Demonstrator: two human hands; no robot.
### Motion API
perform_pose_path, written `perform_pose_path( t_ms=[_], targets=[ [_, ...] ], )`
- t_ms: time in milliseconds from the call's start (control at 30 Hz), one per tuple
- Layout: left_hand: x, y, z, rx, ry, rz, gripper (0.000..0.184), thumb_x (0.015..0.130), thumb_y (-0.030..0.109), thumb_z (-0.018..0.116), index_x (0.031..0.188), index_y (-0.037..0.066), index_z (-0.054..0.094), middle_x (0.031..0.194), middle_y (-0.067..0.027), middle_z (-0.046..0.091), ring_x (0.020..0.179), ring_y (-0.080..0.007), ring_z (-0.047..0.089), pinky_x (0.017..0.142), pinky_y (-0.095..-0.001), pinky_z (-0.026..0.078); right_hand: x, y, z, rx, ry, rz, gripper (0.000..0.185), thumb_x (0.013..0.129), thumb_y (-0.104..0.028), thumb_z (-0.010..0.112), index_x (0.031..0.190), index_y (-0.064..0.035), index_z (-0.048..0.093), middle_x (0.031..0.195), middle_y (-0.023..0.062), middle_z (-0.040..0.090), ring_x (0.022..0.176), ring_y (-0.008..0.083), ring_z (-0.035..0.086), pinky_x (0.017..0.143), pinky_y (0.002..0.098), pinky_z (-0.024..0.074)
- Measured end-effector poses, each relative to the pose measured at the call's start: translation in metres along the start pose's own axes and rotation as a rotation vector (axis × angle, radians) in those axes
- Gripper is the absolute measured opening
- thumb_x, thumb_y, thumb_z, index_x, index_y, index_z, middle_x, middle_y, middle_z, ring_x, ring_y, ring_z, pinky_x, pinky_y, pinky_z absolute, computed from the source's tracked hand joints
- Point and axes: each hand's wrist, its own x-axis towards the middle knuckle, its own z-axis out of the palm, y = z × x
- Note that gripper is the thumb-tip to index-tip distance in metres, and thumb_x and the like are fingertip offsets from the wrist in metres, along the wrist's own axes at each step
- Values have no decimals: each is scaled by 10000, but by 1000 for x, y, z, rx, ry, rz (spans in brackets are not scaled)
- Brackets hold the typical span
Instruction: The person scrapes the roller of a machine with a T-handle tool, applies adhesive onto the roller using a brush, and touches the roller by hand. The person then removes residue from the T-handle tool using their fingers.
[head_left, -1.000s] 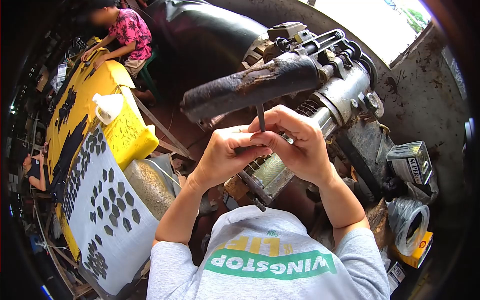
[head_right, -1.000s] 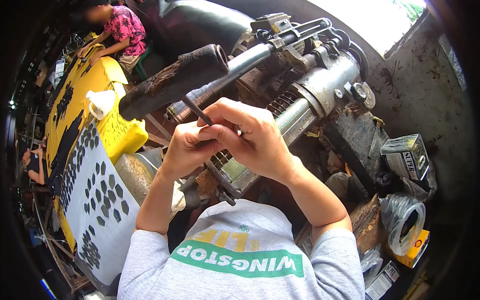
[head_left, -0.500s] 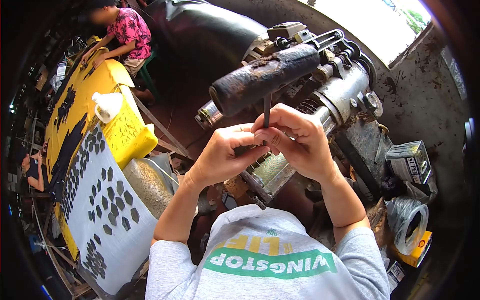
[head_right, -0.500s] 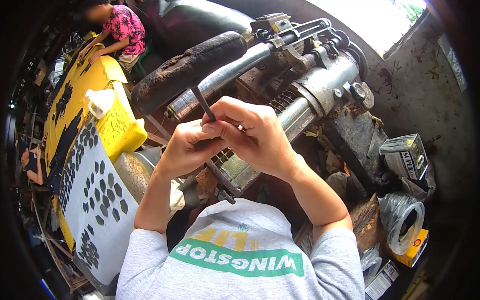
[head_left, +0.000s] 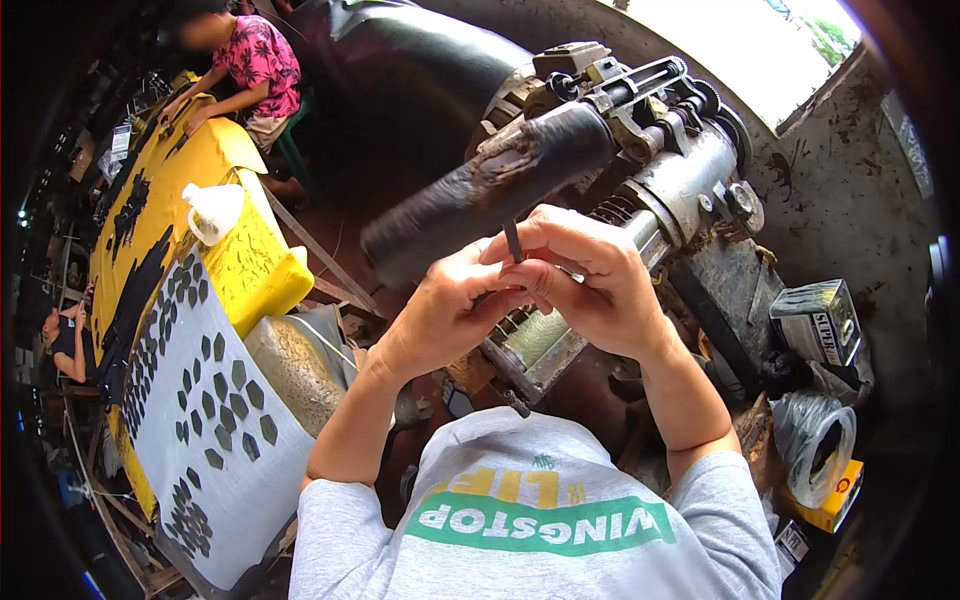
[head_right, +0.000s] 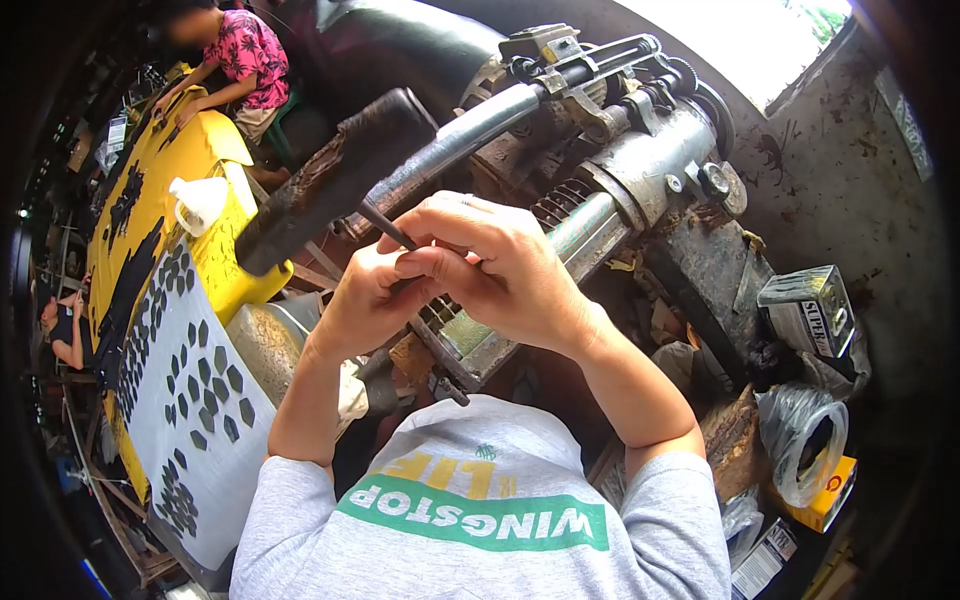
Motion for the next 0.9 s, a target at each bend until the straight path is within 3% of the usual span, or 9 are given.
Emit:
perform_pose_path(
  t_ms=[300, 333, 433, 467, 600, 633, 667, 700, 900],
  targets=[
    [1, -1, 4, 5, 39, -17, 206, 749, 2, 715, 947, 43, 675, 887, -94, 675, 805, -265, 667, 702, -319, 534, -3, -1, 5, 139, 83, 131, 139, 810, -21, 662, 944, -2, 631, 771, 48, 617, 655, 70, 566, 579, 223, 476],
    [3, -1, 2, 108, 40, 69, 194, 757, -11, 698, 944, 37, 673, 868, -92, 684, 819, -247, 675, 708, -307, 535, -2, -1, 5, 132, 66, 104, 172, 806, -11, 658, 974, 2, 627, 815, 67, 635, 690, 110, 602, 609, 246, 493],
    [-1, -2, 2, 0, 26, -57, 204, 759, -26, 686, 953, 37, 667, 884, -93, 686, 818, -249, 673, 713, -308, 534, 2, 7, 6, -65, 77, -159, 209, 809, 5, 634, 1018, 4, 617, 874, 103, 645, 754, 196, 639, 637, 294, 506],
    [-3, -2, 2, -9, 26, -65, 212, 758, -30, 684, 959, 36, 665, 886, -97, 684, 820, -253, 673, 715, -313, 533, 3, 1, -1, -140, -40, -150, 243, 808, 16, 612, 1051, 5, 603, 913, 134, 642, 808, 279, 642, 666, 330, 511],
    [-6, -5, 0, 46, 21, -35, 237, 757, -40, 683, 979, 38, 658, 888, -116, 672, 817, -271, 667, 717, -327, 527, 1, 7, 7, 15, 2, -4, 249, 803, 16, 596, 1051, 3, 592, 888, 155, 625, 765, 312, 625, 679, 350, 501],
    [-6, -5, 0, 85, 20, -13, 240, 758, -41, 683, 982, 39, 657, 887, -121, 667, 814, -274, 664, 717, -328, 525, 1, 5, 6, -22, -9, -15, 218, 822, 21, 593, 1040, 15, 595, 893, 129, 619, 770, 243, 620, 679, 309, 500],
    [-4, -1, 1, 67, 50, -23, 167, 762, -49, 680, 922, -4, 663, 842, -79, 672, 777, -171, 639, 698, -294, 503, 2, 3, 4, -60, -19, -26, 187, 842, 25, 589, 1029, 28, 597, 898, 103, 614, 776, 173, 616, 678, 267, 500],
    [-4, 0, 2, 48, 67, -39, 159, 761, -48, 681, 912, -4, 664, 840, -78, 671, 777, -165, 637, 697, -292, 503, 2, 1, 3, -98, -30, -37, 156, 862, 30, 585, 1018, 40, 600, 903, 77, 608, 782, 104, 611, 677, 226, 500],
    [-6, -5, 10, -6, 158, -104, 142, 750, -38, 692, 883, 7, 673, 846, -70, 666, 778, -138, 634, 686, -274, 504, 1, 4, 6, -94, -4, 15, 192, 862, 37, 579, 1052, 40, 600, 925, 77, 629, 778, 126, 626, 656, 235, 506]
  ],
)
